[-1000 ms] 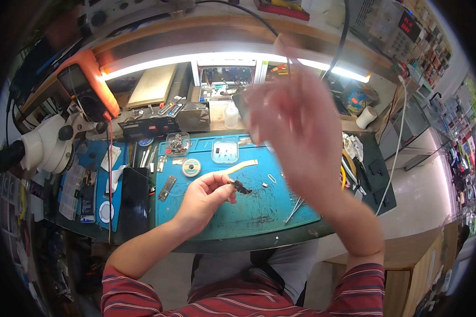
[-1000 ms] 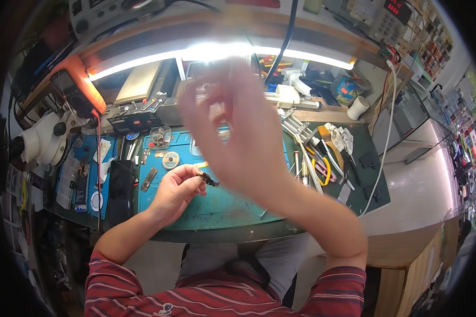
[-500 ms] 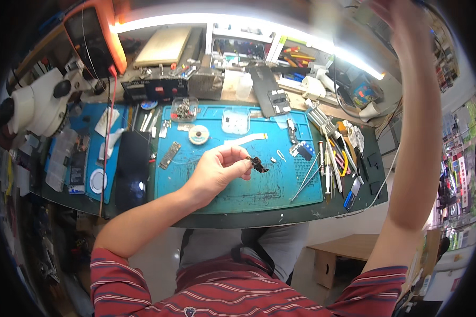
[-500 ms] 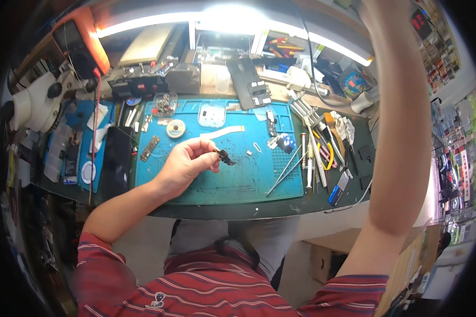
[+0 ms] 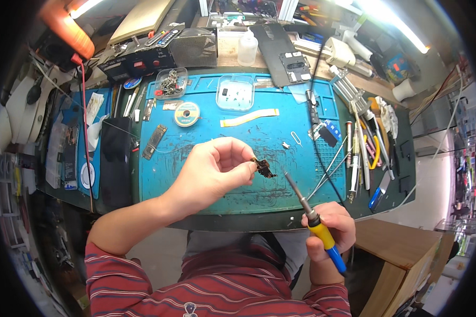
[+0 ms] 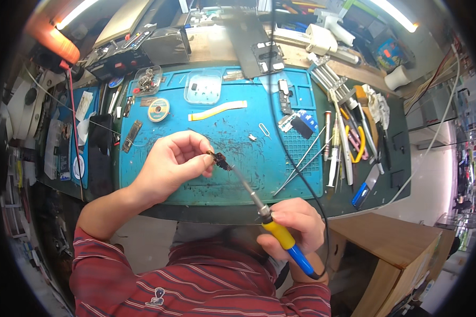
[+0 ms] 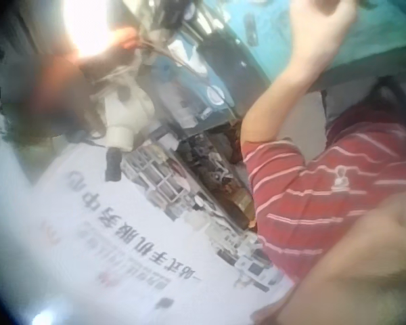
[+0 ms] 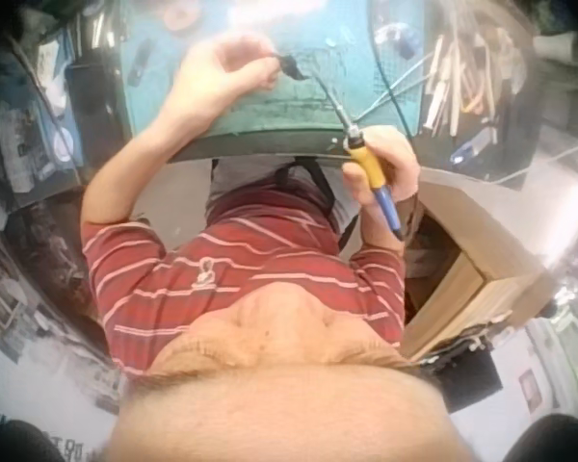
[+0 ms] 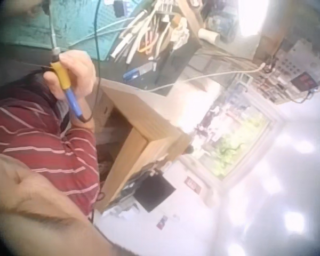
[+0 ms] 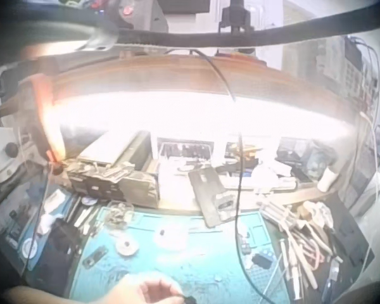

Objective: The person uses a soldering iron to apply solder to a small electronic component held in their left hand. They repeatedly heat and solder different points on the component while working at a cluttered electronics repair bench.

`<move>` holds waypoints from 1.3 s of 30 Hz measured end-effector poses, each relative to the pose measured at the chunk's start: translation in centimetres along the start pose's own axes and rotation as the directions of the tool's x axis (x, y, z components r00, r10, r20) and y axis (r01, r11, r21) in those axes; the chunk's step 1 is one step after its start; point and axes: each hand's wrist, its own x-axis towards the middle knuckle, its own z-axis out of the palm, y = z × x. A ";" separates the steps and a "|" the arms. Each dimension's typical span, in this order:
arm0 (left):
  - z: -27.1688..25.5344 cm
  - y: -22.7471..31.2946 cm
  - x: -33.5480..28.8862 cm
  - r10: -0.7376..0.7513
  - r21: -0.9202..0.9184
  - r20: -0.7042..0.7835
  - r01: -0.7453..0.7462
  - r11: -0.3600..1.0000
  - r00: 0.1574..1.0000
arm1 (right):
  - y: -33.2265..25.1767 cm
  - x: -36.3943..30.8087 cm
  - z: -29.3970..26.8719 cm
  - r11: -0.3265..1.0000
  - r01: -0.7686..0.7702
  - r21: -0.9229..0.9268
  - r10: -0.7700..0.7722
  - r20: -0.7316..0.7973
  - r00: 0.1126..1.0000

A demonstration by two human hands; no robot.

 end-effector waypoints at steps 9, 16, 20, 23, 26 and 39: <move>0.5 0.3 0.3 -0.067 0.048 0.028 0.066 0.997 0.997 | -0.1 -0.1 0.7 0.994 -0.051 -0.096 0.040 -0.110 0.993; 0.7 0.5 0.2 -0.072 0.111 0.021 0.069 0.991 0.997 | 0.3 -0.4 0.9 0.984 0.026 -0.174 -0.045 -0.104 0.994; 0.8 0.5 0.2 -0.066 0.111 0.024 0.063 0.992 0.998 | 0.1 -0.4 1.3 0.982 0.019 -0.190 -0.040 -0.110 0.993; 0.8 0.5 0.2 -0.069 0.111 0.020 0.066 0.992 0.997 | 0.3 -0.1 1.3 0.979 0.044 -0.199 -0.062 -0.086 0.994; 0.8 0.6 0.2 -0.073 0.111 0.019 0.070 0.991 0.997 | 0.3 0.0 1.3 0.981 0.038 -0.191 -0.054 -0.081 0.995; 0.8 0.5 0.2 -0.072 0.106 0.031 0.069 0.992 0.997 | 0.2 0.1 1.4 0.978 0.043 -0.202 -0.057 -0.064 0.996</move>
